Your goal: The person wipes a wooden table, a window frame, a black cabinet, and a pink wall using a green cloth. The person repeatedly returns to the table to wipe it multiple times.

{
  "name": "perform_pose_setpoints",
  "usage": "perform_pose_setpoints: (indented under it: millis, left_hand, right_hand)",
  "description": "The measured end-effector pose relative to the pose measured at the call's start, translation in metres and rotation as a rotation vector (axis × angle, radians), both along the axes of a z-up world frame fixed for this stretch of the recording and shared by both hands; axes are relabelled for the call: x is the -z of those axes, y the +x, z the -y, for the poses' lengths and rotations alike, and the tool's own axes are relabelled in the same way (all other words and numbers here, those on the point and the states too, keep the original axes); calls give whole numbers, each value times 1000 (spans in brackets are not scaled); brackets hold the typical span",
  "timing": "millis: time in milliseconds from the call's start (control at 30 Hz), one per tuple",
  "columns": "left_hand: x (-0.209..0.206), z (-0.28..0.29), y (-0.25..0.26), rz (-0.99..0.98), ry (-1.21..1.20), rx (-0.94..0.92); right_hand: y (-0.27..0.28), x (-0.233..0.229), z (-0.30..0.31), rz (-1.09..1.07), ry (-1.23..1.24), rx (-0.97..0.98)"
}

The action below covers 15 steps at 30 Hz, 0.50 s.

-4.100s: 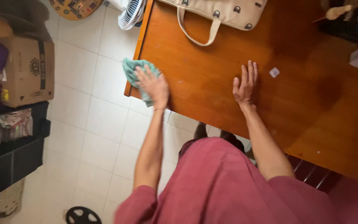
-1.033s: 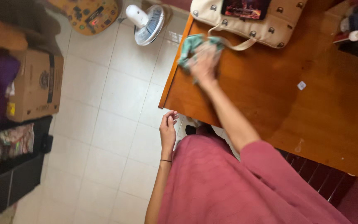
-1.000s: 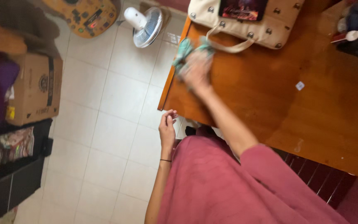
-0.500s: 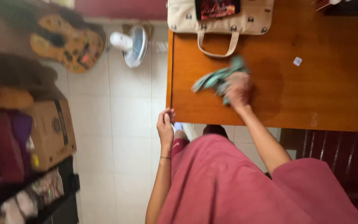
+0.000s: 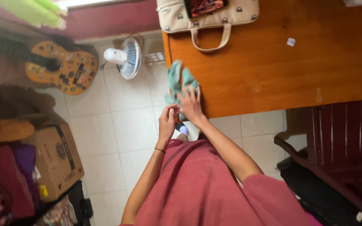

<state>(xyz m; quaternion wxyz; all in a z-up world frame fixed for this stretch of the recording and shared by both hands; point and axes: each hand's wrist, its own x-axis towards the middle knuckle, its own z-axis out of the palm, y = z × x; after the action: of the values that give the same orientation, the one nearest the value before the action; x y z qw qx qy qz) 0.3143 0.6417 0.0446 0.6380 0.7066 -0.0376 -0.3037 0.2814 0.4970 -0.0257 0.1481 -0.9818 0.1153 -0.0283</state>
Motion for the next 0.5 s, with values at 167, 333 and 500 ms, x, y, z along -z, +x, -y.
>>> perform_pose_setpoints:
  millis: [167, 333, 500]
  left_hand:
    - [-2, 15, 12, 11, -17, 84]
    - [-1, 26, 17, 8, -60, 49]
    - [3, 43, 0, 20, -11, 61]
  right_hand:
    - [-90, -2, 69, 232, 125, -223]
    - [-118, -14, 151, 271, -119, 611]
    - [-71, -31, 135, 169, -223, 883]
